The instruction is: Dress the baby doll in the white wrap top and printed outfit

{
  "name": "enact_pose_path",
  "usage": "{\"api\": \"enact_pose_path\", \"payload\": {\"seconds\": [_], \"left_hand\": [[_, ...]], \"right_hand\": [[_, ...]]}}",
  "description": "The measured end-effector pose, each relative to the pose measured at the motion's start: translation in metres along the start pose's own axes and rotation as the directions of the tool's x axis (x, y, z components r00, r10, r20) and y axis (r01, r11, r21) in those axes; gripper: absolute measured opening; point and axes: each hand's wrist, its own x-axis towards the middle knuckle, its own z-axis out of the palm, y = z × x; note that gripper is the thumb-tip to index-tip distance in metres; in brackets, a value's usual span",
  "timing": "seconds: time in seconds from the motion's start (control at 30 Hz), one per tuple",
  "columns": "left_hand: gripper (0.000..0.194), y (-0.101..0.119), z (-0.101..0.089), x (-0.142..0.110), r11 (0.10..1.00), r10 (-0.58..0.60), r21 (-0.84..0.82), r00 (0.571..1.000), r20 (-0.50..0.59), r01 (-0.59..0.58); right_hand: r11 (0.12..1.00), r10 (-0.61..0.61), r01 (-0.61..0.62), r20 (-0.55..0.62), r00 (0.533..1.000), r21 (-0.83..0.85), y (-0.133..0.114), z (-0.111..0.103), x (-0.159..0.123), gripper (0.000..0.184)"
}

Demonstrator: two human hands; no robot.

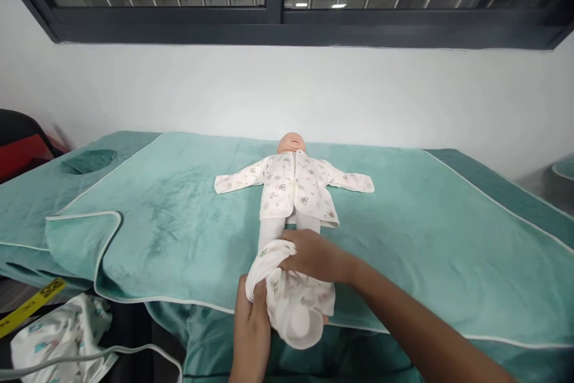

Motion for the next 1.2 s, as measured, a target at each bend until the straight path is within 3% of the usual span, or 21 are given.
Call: {"api": "enact_pose_path", "payload": {"seconds": [0.1, 0.23, 0.47, 0.6, 0.7, 0.8, 0.93, 1.07, 1.13, 1.2], "left_hand": [[0.03, 0.013, -0.004, 0.026, 0.984, 0.128, 0.139, 0.988, -0.086, -0.115], [0.021, 0.022, -0.013, 0.069, 0.925, 0.296, 0.27, 0.952, -0.076, -0.266], [0.026, 0.046, -0.008, 0.125, 0.849, 0.424, 0.316, 0.903, 0.07, -0.423], [0.031, 0.055, 0.003, 0.137, 0.831, 0.466, 0.336, 0.884, 0.017, -0.444], [0.033, 0.055, 0.006, 0.137, 0.818, 0.492, 0.348, 0.871, -0.011, -0.458], [0.034, 0.053, 0.001, 0.132, 0.852, 0.432, 0.314, 0.901, 0.03, -0.419], [0.029, 0.051, -0.018, 0.116, 0.906, 0.317, 0.244, 0.936, 0.151, -0.346], [0.03, 0.046, -0.042, 0.086, 0.917, 0.245, 0.301, 0.965, 0.095, -0.263], [0.029, 0.042, -0.049, 0.069, 0.921, 0.144, 0.333, 0.97, 0.196, -0.204], [0.034, 0.04, -0.049, 0.055, 0.934, 0.054, 0.317, 0.941, 0.335, -0.166]], "right_hand": [[0.985, 0.01, -0.009, -0.007, 1.0, 0.17, 0.001, -0.005, -0.003, 0.025], [0.932, -0.067, 0.024, 0.108, 0.992, 0.361, -0.002, -0.013, -0.006, 0.041], [0.884, -0.028, -0.101, 0.267, 0.963, 0.457, 0.005, -0.016, -0.004, 0.06], [0.908, 0.057, -0.14, 0.216, 0.975, 0.394, 0.006, -0.016, -0.002, 0.05], [0.9, 0.043, -0.112, 0.171, 0.984, 0.42, 0.004, -0.015, -0.002, 0.047], [0.863, 0.039, -0.137, 0.206, 0.978, 0.487, 0.004, -0.015, -0.003, 0.041], [0.848, 0.125, -0.222, 0.224, 0.966, 0.482, 0.006, -0.012, -0.003, 0.034], [0.84, 0.142, -0.223, 0.197, 0.97, 0.495, 0.008, -0.006, -0.001, 0.03], [0.831, 0.141, -0.221, 0.19, 0.972, 0.511, 0.009, -0.003, -0.001, 0.033], [0.809, 0.135, -0.22, 0.193, 0.972, 0.545, 0.01, -0.002, -0.001, 0.037]]}}
